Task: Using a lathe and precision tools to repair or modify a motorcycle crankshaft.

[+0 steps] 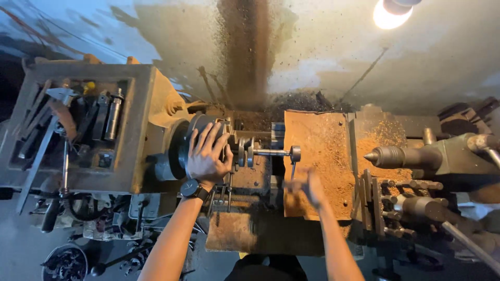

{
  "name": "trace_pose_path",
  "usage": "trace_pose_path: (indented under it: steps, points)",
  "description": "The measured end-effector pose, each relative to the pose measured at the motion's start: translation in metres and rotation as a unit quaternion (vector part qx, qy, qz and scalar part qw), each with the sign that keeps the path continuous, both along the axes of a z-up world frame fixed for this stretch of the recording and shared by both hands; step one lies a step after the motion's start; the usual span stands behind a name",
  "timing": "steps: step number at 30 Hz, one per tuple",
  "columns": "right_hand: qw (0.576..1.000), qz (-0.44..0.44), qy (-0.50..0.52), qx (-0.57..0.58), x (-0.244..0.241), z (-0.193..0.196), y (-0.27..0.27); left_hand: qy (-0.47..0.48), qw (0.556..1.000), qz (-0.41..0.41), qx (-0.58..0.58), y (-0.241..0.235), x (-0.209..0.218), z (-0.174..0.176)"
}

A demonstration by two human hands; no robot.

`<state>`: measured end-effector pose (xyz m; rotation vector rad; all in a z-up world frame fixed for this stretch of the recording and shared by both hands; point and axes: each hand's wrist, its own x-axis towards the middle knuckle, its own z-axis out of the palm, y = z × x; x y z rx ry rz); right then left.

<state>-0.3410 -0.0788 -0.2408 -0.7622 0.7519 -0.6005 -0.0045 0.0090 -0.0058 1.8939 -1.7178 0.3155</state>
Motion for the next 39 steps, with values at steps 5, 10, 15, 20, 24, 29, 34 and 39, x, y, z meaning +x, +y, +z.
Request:
trace_pose_path:
  steps: [5, 10, 15, 20, 24, 29, 34, 39]
  points:
    - [0.994, -0.105, -0.029, -0.030, 0.068, 0.059, -0.107, 0.001, 1.000, 0.005, 0.002, 0.002, 0.000, -0.001]
    - [0.929, -0.160, -0.263, -0.206, 0.006, 0.063, -0.018, 0.009, 1.000, -0.001, 0.009, 0.000, 0.001, 0.000]
    - [0.991, 0.023, -0.097, -0.088, 0.005, 0.068, -0.011, 0.007, 1.000, 0.005, 0.017, 0.000, 0.002, 0.000]
    - [0.985, -0.010, 0.099, -0.139, 0.051, 0.088, -0.092, 0.007, 1.000, 0.000, 0.007, 0.002, -0.001, 0.003]
    - [0.937, -0.169, -0.145, -0.268, 0.044, 0.150, -0.039, 0.008, 1.000, -0.001, 0.004, 0.001, 0.000, 0.000]
    - [0.976, -0.067, -0.169, -0.119, -0.010, 0.068, 0.013, 0.009, 1.000, -0.001, 0.007, -0.002, 0.001, -0.003]
    - [0.995, -0.078, -0.017, -0.064, 0.036, 0.040, -0.087, -0.021, 1.000, -0.005, 0.004, 0.001, 0.002, -0.002]
    - [0.959, -0.154, -0.060, -0.229, 0.060, 0.171, -0.050, 0.091, 0.991, -0.008, -0.093, 0.035, -0.066, -0.051]
